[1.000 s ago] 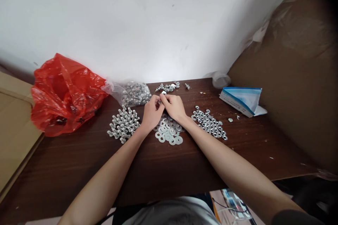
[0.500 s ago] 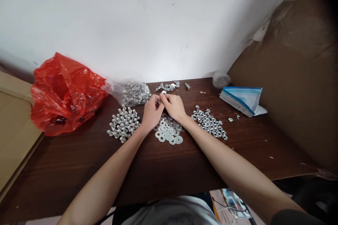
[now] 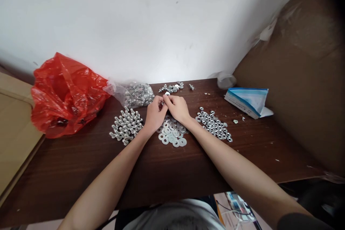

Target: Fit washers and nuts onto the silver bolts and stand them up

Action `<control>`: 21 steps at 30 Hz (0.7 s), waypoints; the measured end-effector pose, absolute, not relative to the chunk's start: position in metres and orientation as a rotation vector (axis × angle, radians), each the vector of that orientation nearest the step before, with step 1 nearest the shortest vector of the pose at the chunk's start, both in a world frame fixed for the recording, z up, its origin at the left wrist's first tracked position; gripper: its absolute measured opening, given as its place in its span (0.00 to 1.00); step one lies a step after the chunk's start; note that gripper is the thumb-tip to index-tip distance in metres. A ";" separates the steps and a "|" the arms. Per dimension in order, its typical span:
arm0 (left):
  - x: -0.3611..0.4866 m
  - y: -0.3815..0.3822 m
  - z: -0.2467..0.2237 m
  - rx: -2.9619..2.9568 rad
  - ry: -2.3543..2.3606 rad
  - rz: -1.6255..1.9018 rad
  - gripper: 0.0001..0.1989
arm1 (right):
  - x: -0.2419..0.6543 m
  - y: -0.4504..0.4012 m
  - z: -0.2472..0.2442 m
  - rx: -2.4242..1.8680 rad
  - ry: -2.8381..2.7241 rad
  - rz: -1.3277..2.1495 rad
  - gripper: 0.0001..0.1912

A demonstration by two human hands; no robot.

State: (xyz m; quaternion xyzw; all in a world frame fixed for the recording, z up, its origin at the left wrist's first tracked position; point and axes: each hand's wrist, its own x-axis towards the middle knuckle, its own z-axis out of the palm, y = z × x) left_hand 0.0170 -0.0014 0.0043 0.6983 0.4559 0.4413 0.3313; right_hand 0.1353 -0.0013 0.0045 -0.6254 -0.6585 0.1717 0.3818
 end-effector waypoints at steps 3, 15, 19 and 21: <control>0.017 -0.001 0.004 1.826 1.189 1.154 0.01 | 0.135 -0.002 0.005 -1.606 -1.680 0.433 0.26; 0.018 -0.002 0.005 1.837 1.199 1.147 0.02 | 0.134 -0.003 0.007 -1.612 -1.670 0.433 0.26; 0.018 -0.002 0.007 1.852 1.220 1.133 0.02 | 0.134 -0.003 0.007 -1.609 -1.668 0.438 0.27; 0.018 -0.002 0.007 1.855 1.222 1.127 0.02 | 0.134 -0.003 0.008 -1.602 -1.671 0.441 0.27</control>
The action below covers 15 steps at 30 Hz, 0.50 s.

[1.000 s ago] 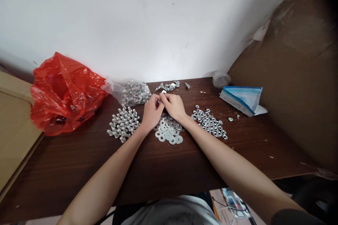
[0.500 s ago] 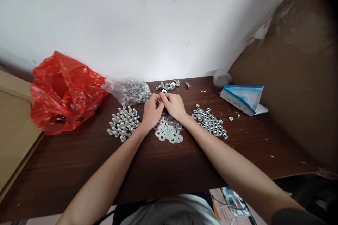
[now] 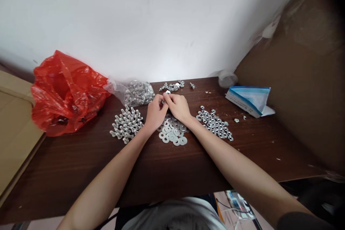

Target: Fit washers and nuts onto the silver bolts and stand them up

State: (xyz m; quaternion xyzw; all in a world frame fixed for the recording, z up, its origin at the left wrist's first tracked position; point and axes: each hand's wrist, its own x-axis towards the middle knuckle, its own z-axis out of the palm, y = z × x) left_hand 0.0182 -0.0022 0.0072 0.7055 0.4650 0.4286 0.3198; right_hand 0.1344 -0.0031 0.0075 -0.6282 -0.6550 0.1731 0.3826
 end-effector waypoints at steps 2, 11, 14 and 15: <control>0.018 -0.002 0.007 1.850 1.220 1.123 0.02 | 0.134 -0.003 0.008 -1.594 -1.671 0.446 0.27; 0.018 -0.002 0.007 1.863 1.232 1.119 0.02 | 0.134 -0.004 0.008 -1.591 -1.675 0.448 0.26; 0.018 -0.001 0.007 1.857 1.226 1.119 0.01 | 0.135 -0.003 0.007 -1.593 -1.679 0.440 0.27; 0.018 -0.001 0.006 1.855 1.225 1.122 0.01 | 0.135 -0.003 0.006 -1.593 -1.681 0.439 0.27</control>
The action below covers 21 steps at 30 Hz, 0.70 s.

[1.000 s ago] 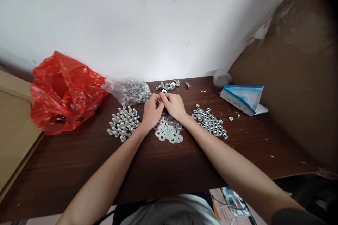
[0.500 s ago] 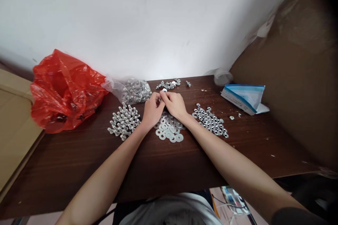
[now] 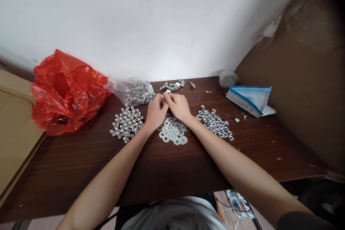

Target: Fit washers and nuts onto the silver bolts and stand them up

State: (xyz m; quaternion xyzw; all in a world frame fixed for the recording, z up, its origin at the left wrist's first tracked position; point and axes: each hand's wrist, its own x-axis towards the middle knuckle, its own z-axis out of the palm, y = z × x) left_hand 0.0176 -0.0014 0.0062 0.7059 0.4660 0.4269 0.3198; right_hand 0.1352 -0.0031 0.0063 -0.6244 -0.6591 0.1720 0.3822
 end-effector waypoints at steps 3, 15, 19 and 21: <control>0.017 -0.001 0.005 1.856 1.228 1.135 0.02 | 0.136 -0.003 0.006 -1.592 -1.689 0.438 0.27; 0.018 -0.002 0.007 1.839 1.214 1.133 0.02 | 0.136 -0.002 0.005 -1.600 -1.700 0.432 0.26; 0.018 -0.002 0.006 1.838 1.220 1.130 0.03 | 0.135 -0.003 0.006 -1.603 -1.696 0.432 0.26; 0.018 -0.002 0.006 1.844 1.219 1.127 0.03 | 0.135 -0.003 0.006 -1.597 -1.691 0.429 0.26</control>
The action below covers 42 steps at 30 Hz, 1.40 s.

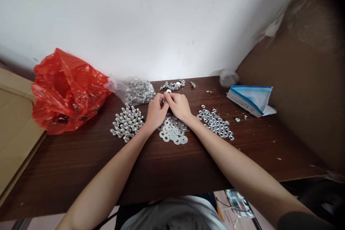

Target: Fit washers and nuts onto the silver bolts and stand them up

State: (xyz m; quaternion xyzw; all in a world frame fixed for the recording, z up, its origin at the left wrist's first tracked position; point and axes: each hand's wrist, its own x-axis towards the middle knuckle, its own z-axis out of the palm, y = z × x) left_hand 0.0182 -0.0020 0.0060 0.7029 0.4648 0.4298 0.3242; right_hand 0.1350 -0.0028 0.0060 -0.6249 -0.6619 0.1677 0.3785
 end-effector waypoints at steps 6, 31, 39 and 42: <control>0.018 -0.003 0.007 1.873 1.222 1.110 0.02 | 0.137 -0.002 0.005 -1.605 -1.715 0.370 0.30; 0.019 -0.002 0.005 1.841 1.188 1.137 0.00 | 0.137 -0.003 0.005 -1.533 -1.664 0.412 0.27; 0.019 -0.001 0.004 1.847 1.185 1.161 0.01 | 0.138 -0.002 0.004 -1.508 -1.638 0.416 0.27; 0.019 -0.001 0.003 1.837 1.184 1.165 0.01 | 0.138 -0.002 0.004 -1.495 -1.635 0.426 0.27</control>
